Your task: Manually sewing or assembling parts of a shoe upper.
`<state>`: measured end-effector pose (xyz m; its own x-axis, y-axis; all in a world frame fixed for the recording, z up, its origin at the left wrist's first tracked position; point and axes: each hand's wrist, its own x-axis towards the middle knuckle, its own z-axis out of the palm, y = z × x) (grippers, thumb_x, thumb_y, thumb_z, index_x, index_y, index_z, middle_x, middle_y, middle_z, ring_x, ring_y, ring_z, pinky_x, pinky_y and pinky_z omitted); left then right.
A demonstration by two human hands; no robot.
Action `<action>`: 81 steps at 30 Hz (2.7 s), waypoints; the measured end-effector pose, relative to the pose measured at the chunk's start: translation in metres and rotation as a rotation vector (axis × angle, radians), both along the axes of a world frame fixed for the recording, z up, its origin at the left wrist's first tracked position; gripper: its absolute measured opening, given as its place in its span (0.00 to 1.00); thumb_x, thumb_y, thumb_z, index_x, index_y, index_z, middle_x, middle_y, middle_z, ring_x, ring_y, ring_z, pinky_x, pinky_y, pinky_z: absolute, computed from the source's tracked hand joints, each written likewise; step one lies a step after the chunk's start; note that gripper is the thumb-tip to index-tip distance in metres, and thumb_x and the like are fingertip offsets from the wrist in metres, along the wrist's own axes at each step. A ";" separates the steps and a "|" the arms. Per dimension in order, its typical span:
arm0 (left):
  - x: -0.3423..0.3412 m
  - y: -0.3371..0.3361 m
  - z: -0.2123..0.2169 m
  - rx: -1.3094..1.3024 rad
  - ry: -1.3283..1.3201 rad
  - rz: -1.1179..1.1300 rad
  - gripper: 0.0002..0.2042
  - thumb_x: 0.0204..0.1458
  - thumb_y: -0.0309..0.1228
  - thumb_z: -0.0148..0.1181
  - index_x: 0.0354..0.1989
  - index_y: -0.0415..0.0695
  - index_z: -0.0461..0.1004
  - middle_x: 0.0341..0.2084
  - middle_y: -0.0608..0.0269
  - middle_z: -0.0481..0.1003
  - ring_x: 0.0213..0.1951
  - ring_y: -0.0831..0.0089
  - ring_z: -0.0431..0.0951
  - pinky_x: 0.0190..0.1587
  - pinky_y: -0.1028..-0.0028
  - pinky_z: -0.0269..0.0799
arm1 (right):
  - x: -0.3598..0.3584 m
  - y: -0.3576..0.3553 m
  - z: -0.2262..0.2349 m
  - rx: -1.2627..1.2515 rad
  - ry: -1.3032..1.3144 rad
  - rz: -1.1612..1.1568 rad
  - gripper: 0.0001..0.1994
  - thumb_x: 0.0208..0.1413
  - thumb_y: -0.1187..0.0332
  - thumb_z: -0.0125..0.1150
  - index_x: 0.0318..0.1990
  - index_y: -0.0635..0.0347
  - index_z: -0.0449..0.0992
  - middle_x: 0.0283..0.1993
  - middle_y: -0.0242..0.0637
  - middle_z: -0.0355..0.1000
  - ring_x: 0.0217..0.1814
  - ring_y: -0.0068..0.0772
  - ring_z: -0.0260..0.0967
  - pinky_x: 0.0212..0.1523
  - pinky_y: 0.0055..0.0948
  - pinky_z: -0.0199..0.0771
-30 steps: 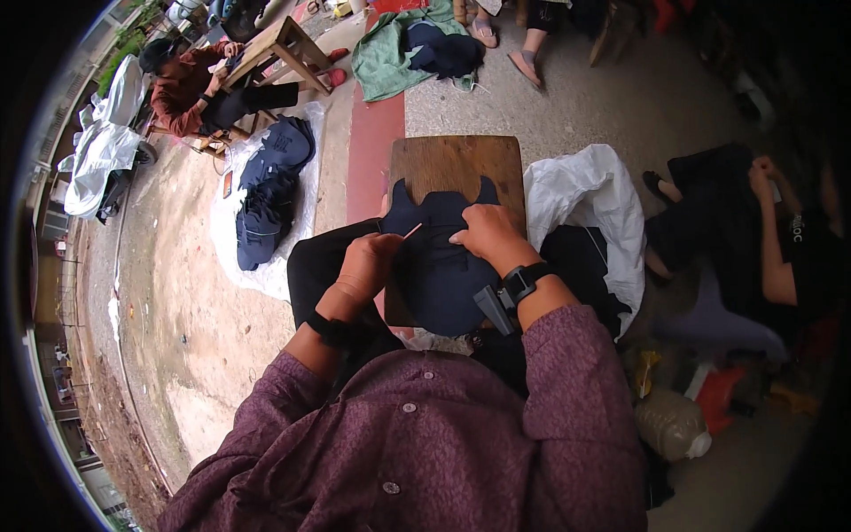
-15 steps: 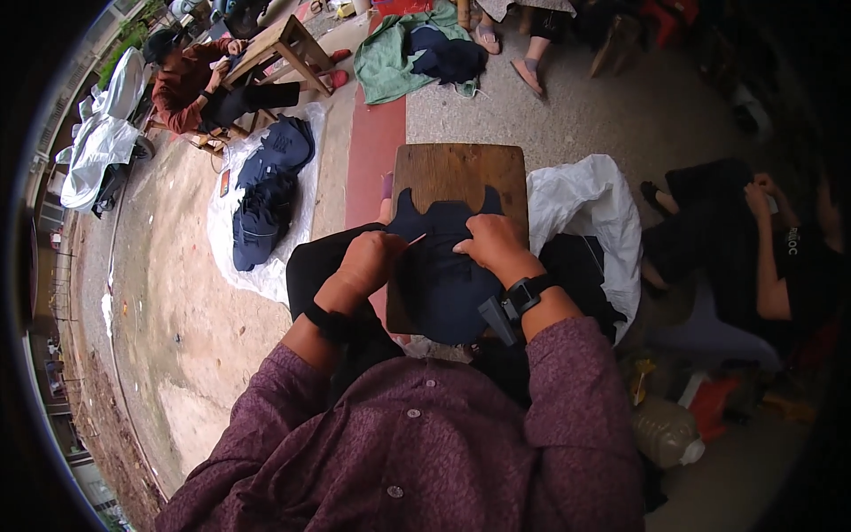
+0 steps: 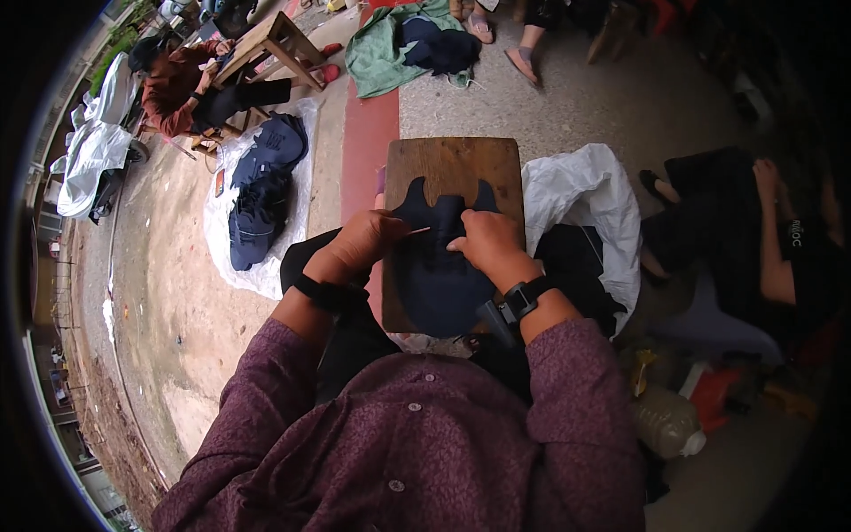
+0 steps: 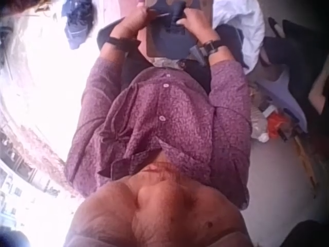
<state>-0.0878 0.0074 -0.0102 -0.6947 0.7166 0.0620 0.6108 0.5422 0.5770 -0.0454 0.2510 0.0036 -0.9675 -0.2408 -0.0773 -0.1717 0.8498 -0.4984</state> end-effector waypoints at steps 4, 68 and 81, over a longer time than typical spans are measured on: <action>0.016 -0.006 -0.002 0.014 0.039 0.053 0.05 0.45 0.22 0.58 0.30 0.44 0.77 0.24 0.54 0.75 0.30 0.54 0.77 0.33 0.65 0.74 | 0.007 -0.021 0.007 0.219 0.237 0.131 0.18 0.44 0.63 0.69 0.37 0.58 0.66 0.28 0.48 0.70 0.33 0.55 0.70 0.33 0.49 0.70; 0.020 0.008 -0.007 0.169 -0.111 0.254 0.04 0.46 0.26 0.63 0.28 0.40 0.75 0.26 0.52 0.75 0.33 0.55 0.78 0.41 0.66 0.73 | -0.027 -0.029 -0.006 -0.128 -0.120 0.164 0.13 0.50 0.65 0.64 0.30 0.63 0.67 0.31 0.50 0.71 0.40 0.58 0.69 0.40 0.48 0.68; 0.035 0.002 -0.014 0.220 -0.019 0.231 0.11 0.48 0.31 0.62 0.37 0.42 0.71 0.34 0.54 0.72 0.38 0.52 0.75 0.41 0.60 0.72 | -0.023 -0.021 -0.007 -0.034 -0.039 0.428 0.05 0.55 0.70 0.55 0.32 0.61 0.71 0.34 0.50 0.69 0.41 0.56 0.68 0.41 0.45 0.68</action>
